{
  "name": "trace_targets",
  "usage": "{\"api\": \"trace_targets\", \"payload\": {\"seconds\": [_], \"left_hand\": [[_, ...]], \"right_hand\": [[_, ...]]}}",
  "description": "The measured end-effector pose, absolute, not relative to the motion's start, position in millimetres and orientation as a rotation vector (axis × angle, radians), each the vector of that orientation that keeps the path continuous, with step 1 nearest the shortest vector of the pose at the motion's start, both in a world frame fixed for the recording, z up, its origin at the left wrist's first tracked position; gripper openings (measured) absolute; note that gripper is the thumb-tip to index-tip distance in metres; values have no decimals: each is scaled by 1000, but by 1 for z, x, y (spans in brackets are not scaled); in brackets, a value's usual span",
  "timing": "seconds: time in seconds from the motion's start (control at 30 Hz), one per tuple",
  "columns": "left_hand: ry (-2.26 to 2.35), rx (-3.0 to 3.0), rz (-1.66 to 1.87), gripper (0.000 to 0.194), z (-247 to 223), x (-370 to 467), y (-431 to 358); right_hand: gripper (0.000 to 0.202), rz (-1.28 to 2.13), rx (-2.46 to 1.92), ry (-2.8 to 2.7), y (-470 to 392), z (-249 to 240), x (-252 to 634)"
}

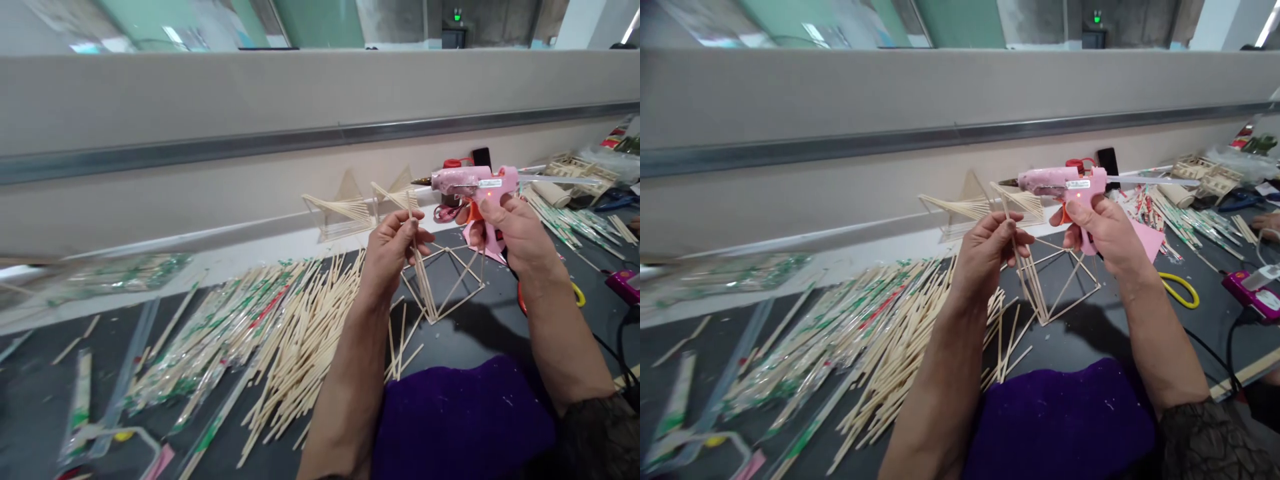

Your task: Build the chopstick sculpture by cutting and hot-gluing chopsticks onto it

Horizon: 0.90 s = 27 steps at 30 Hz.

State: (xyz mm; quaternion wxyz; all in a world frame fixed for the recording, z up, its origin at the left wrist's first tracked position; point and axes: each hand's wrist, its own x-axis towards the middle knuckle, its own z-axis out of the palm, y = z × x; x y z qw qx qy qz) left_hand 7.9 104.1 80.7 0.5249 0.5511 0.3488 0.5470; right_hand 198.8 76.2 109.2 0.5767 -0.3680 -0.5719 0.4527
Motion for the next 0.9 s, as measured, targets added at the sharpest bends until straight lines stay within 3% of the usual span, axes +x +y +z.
{"api": "trace_targets", "payload": {"seconds": [0.33,0.9], "left_hand": [[843,1306,1270,25,72,11,110],[802,1269,1275,21,71,14,109]], "right_hand": [[32,1048,-870,-1298,91,104,206],[41,985,-932,-1343,88,107,205]]}}
